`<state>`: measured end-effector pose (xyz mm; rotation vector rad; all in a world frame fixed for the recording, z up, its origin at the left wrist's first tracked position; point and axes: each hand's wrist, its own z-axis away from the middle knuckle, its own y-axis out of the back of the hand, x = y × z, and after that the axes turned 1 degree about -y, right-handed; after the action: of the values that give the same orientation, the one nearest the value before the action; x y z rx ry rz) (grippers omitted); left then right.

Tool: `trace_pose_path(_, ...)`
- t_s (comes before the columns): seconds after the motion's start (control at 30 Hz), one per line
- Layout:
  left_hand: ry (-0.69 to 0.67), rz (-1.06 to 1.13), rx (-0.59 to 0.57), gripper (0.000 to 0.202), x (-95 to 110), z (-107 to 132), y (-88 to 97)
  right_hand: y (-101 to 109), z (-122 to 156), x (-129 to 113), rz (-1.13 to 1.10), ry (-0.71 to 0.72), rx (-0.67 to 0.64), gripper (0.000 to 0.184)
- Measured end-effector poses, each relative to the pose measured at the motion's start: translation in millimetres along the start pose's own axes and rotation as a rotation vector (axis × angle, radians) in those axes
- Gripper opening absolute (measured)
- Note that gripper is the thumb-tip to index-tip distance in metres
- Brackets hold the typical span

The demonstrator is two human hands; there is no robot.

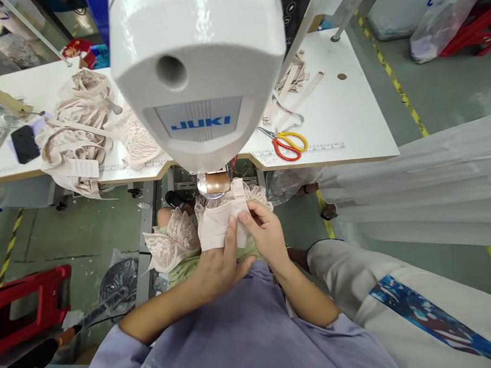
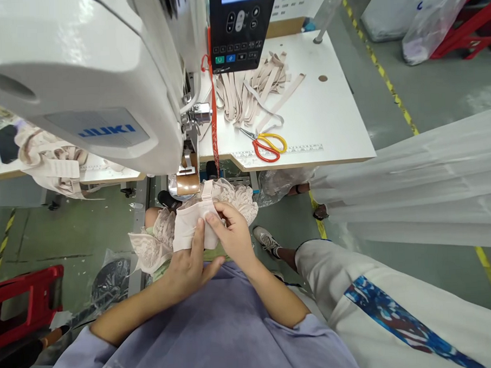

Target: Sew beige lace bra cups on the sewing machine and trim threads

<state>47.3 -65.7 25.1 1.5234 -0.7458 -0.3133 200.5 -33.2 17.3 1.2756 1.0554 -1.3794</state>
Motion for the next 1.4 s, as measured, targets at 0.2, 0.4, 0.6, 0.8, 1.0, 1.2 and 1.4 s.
trace_pose_path(0.2, -0.030, 0.226, -0.013, 0.081, -5.5, -2.7, 8.8, 6.2, 0.3, 0.9, -0.045, -0.034, -0.012, 0.021)
trace_pose_path(0.4, -0.118, 0.427, 0.071, 0.041, -36.4, -11.6, 43.6, 20.4, -13.8, -10.4, 0.294, 0.130, -0.447, 0.019)
trace_pose_path(0.6, 0.372, 0.940, -0.505, 0.054, -70.6, -29.3, 20.0, 8.4, -21.4, -9.1, 0.938, 0.545, -0.661, 0.026)
trace_pose_path(0.8, 0.729, 1.742, -0.414, 0.045, -75.4, -18.7, -11.3, 40.7, -69.8, 12.1, 0.770, 0.615, -0.586, 0.017)
trace_pose_path(1.0, 0.728, 1.625, -0.099, 0.043, -74.4, -2.7, -0.5, 138.3, -171.4, 33.7, 0.955, 0.207, 0.151, 0.025)
trace_pose_path(1.2, 0.638, 1.518, -0.005, 0.042, -74.1, 5.4, 10.6, 151.4, -181.3, 31.2, 1.183, 0.026, 0.071, 0.028)
trace_pose_path(1.4, 0.639, 1.465, 0.058, 0.035, -76.2, 10.5, 12.5, 131.4, -95.2, 18.2, 0.998, -0.158, 0.227, 0.040)
